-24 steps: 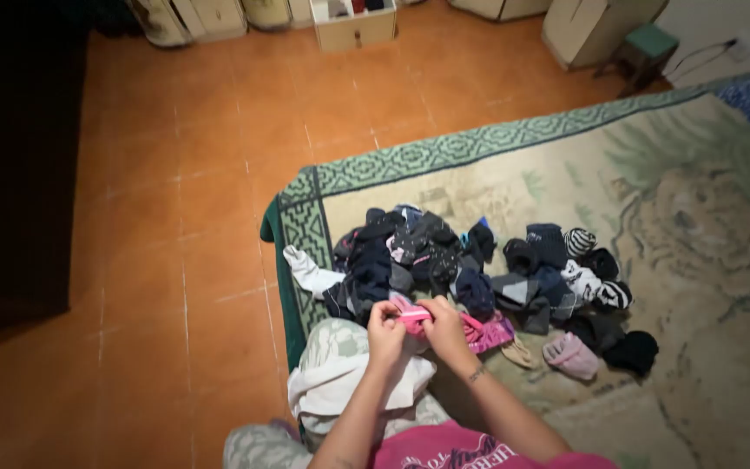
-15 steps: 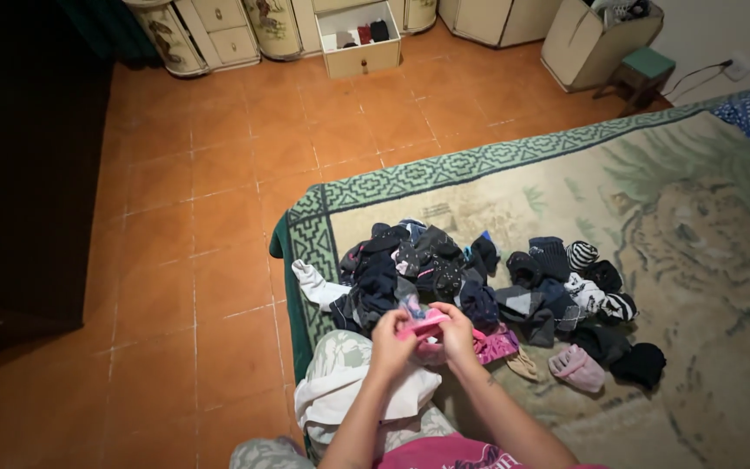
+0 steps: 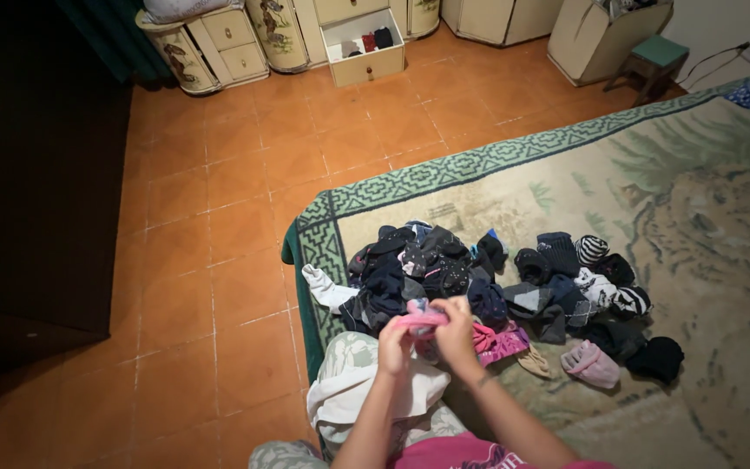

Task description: Sorting, pairing, and folding a pile of socks and then putting them away into a dresser drawer.

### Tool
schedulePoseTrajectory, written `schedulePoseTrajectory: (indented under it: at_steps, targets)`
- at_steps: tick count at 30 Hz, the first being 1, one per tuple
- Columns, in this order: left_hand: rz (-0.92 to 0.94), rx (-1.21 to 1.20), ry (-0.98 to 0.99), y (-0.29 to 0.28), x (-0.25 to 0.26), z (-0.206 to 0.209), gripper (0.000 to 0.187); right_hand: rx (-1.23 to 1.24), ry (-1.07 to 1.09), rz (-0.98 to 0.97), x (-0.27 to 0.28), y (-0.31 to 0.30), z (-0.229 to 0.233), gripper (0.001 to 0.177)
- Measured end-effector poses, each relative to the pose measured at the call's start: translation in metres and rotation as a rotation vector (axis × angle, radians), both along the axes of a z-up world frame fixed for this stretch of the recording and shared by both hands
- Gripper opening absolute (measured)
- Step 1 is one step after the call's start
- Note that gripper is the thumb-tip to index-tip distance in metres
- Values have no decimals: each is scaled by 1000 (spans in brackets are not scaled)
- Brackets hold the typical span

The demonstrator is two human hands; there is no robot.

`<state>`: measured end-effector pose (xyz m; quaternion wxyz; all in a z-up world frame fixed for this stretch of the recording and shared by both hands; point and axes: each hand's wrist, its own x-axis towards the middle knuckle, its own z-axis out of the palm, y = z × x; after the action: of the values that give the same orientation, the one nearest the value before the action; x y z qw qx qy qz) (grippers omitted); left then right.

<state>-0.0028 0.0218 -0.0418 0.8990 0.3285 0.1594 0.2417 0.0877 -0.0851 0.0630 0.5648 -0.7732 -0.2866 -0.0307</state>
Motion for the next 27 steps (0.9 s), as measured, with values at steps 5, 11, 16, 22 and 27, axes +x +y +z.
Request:
schedulePoseTrajectory:
  at_steps: [5,11,16,22,27]
  targets:
    - [-99,-16,15,-3,-12,71,17,162,350,180,24,-9,-96,36]
    - [-111,60,127,18,11,57,18,572,1285,463,2,-25,-2,41]
    - [-142,2,156,-4,46,56,19,749,1383,691,12,-37,-5,42]
    - [-235,-106,122,-24,45,74,20,1078,1233,1250,33,-35,-73,25]
    - [-245,-222,68,-19,27,119,30,1082,1416,780,16,-23,1,64]
